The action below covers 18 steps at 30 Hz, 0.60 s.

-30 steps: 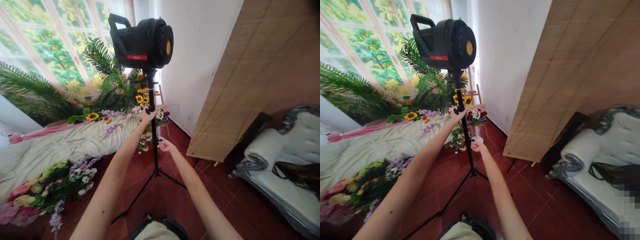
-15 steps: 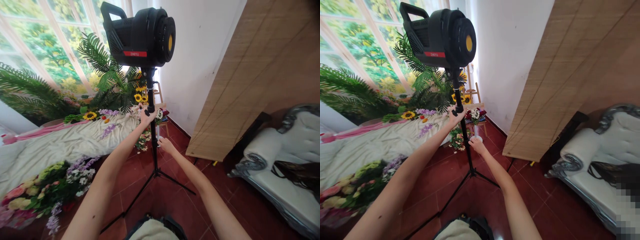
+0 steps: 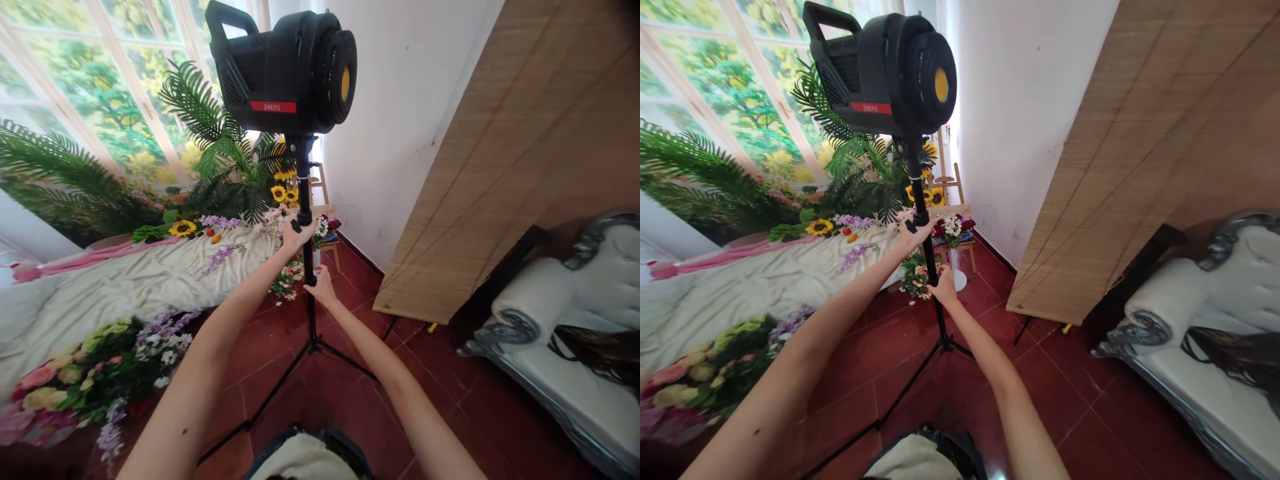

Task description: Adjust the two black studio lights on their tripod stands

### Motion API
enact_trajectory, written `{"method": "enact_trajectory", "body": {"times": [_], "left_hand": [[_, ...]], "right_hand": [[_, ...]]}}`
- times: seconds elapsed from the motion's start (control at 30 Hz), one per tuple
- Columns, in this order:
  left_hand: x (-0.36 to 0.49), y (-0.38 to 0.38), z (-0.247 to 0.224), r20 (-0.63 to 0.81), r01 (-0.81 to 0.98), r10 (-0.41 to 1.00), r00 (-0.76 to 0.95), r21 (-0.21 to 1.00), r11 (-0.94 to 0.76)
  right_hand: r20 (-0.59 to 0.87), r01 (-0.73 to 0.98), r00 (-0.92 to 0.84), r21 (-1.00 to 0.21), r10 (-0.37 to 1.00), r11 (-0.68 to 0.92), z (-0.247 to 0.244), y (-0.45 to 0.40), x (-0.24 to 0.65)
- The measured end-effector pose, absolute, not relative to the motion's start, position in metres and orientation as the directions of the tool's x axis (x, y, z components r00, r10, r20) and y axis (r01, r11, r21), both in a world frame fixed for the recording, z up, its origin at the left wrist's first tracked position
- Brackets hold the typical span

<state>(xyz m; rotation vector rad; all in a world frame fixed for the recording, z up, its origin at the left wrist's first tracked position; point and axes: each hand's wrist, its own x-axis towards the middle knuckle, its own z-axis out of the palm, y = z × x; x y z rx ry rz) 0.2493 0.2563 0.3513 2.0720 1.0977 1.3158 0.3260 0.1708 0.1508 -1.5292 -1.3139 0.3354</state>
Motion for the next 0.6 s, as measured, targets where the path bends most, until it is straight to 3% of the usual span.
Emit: {"method": "enact_trajectory", "body": {"times": [0.07,0.17,0.3,0.5,0.6], "left_hand": [[0.248,0.255,0.352,0.529,0.384,0.816,0.233,0.721,-0.577],[0.246,0.253,0.350,0.518,0.377,0.825,0.228,0.734,-0.565],[0.245,0.251,0.333,0.511,0.388,0.832,0.215,0.737,-0.553],[0.242,0.249,0.281,0.451,0.414,0.862,0.231,0.756,-0.507],[0.240,0.245,0.251,0.398,0.463,0.888,0.229,0.758,-0.459]], "right_hand": [[0.267,0.454,0.431,-0.890,0.862,0.049,0.145,0.178,0.323],[0.156,0.358,0.391,-0.934,0.907,0.006,0.137,0.185,0.328],[0.188,0.319,0.368,-0.945,0.910,0.066,0.137,0.186,0.334],[0.145,0.459,0.352,-0.888,0.925,-0.036,0.142,0.185,0.332],[0.181,0.403,0.361,-0.915,0.915,0.022,0.140,0.187,0.333]]}}
